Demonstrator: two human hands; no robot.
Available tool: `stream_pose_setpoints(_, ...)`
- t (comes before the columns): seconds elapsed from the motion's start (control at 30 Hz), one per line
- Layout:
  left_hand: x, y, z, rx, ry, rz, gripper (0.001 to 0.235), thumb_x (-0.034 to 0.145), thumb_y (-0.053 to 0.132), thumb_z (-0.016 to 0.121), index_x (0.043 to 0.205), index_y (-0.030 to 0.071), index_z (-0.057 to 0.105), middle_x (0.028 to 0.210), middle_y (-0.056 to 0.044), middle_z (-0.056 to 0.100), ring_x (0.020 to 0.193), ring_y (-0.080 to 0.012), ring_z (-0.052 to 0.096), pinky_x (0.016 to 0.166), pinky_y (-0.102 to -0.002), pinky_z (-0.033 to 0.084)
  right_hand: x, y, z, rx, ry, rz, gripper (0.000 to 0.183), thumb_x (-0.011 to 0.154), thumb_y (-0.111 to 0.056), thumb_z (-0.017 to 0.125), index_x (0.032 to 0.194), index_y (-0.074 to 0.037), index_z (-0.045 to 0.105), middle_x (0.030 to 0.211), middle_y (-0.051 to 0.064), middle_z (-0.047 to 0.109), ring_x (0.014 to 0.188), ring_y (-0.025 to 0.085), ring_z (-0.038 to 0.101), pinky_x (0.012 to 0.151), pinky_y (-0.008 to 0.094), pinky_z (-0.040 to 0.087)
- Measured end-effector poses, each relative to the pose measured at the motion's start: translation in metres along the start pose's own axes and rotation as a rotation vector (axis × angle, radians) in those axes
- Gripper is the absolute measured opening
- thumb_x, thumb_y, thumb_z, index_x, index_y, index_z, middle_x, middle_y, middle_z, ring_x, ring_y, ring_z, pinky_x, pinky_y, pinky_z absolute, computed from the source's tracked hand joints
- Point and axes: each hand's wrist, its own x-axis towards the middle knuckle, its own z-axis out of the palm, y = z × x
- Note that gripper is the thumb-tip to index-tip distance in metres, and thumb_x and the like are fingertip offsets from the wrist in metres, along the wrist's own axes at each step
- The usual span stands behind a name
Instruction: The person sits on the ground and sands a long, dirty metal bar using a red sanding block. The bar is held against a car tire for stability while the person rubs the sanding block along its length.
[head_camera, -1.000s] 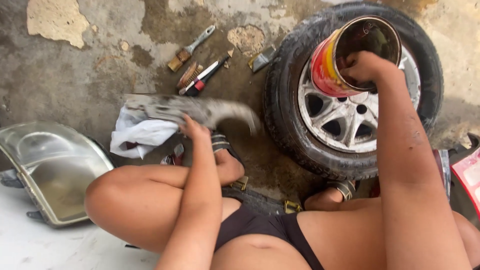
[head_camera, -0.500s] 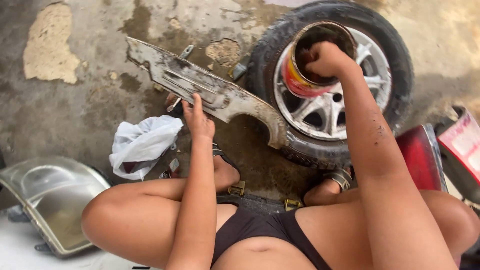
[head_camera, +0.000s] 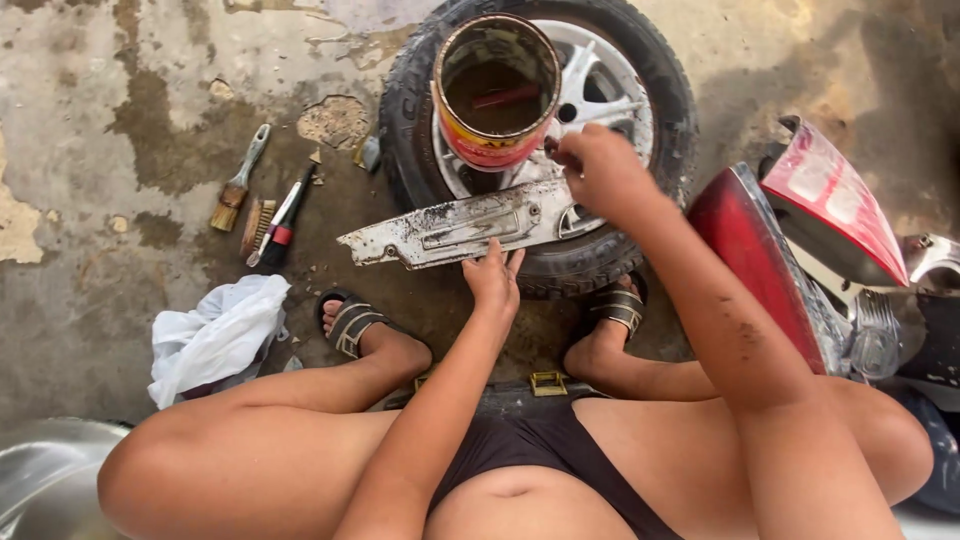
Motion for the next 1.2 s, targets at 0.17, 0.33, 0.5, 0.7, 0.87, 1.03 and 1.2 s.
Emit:
stream_pose_setpoints(0.17,-0.013,0.012,-0.011,0.632,-0.185,-0.251,0.037,0.098,0.026,0.069,0.122,0.001,0.054,0.112,-0.02,0.073,0.099,-0.0325,0.076,0.085,-0.054,0.063,-0.049,0.064,0.086,-0.219,0.161,0.008,0.009,0.092,-0.016,0.072,0.099,-0.011,0.069,0.093,0.011,0.055,0.083,0.036,0.068,0.069,0.046,0.059)
stream_pose_setpoints(0.33,0.004,0.044,0.004,1.509,-0.517,0.094,0.035,0.088,0.047,0.074,0.109,0.019,0.077,0.068,-0.002,0.077,0.074,-0.013,0.078,0.077,-0.032,0.063,-0.07,0.117,0.134,-0.435,0.397,-0.093,0.009,0.094,-0.021,0.072,0.103,-0.021,0.071,0.096,0.004,0.067,0.095,0.027,0.074,0.076,0.033,0.06)
stream_pose_setpoints(0.5,0.059,0.08,0.019,1.916,-0.712,1.382,0.073,0.087,0.064,0.07,0.138,0.012,0.06,0.144,-0.014,0.051,0.14,-0.0362,0.043,0.109,-0.054,0.042,-0.081,0.038,0.094,-0.193,0.441,0.02,0.041,0.097,-0.026,0.068,0.134,-0.01,0.072,0.123,0.024,0.073,0.123,0.04,0.066,0.095,0.049,0.051)
stream_pose_setpoints(0.7,0.066,0.091,0.004,2.229,-0.911,1.26,0.106,0.09,0.078,0.055,0.167,0.013,0.021,0.171,-0.016,0.022,0.159,-0.0342,0.013,0.125,-0.059,0.002,-0.079,-0.002,0.093,-0.163,0.233,-0.107,0.058,0.098,-0.059,0.059,0.141,-0.022,0.069,0.137,0.016,0.069,0.135,0.034,0.059,0.109,0.048,0.044)
stream_pose_setpoints(0.87,0.072,0.087,-0.003,2.174,-0.879,1.326,0.106,0.09,0.084,0.048,0.166,0.014,0.024,0.166,-0.017,0.031,0.152,-0.0332,0.031,0.118,-0.056,0.02,-0.07,0.038,0.095,-0.176,0.483,0.021,0.045,0.1,-0.04,0.068,0.132,-0.01,0.075,0.124,0.026,0.071,0.117,0.044,0.066,0.097,0.052,0.049)
stream_pose_setpoints(1.03,0.08,0.084,-0.004,2.134,-0.86,1.383,0.095,0.097,0.08,0.04,0.165,0.016,0.025,0.161,-0.015,0.038,0.143,-0.0302,0.041,0.113,-0.051,0.026,-0.08,-0.013,0.111,-0.184,0.259,-0.081,0.067,0.094,-0.059,0.065,0.148,-0.018,0.062,0.148,0.016,0.061,0.142,0.035,0.051,0.115,0.048,0.035)
stream_pose_setpoints(1.2,0.08,0.084,-0.005,2.102,-0.81,1.479,0.086,0.1,0.073,0.043,0.165,0.018,0.029,0.155,-0.012,0.044,0.137,-0.0276,0.045,0.11,-0.048,0.026,-0.082,0.002,0.116,-0.132,0.315,0.034,0.056,0.105,-0.044,0.063,0.153,-0.018,0.059,0.154,0.015,0.055,0.148,0.033,0.041,0.12,0.046,0.025)
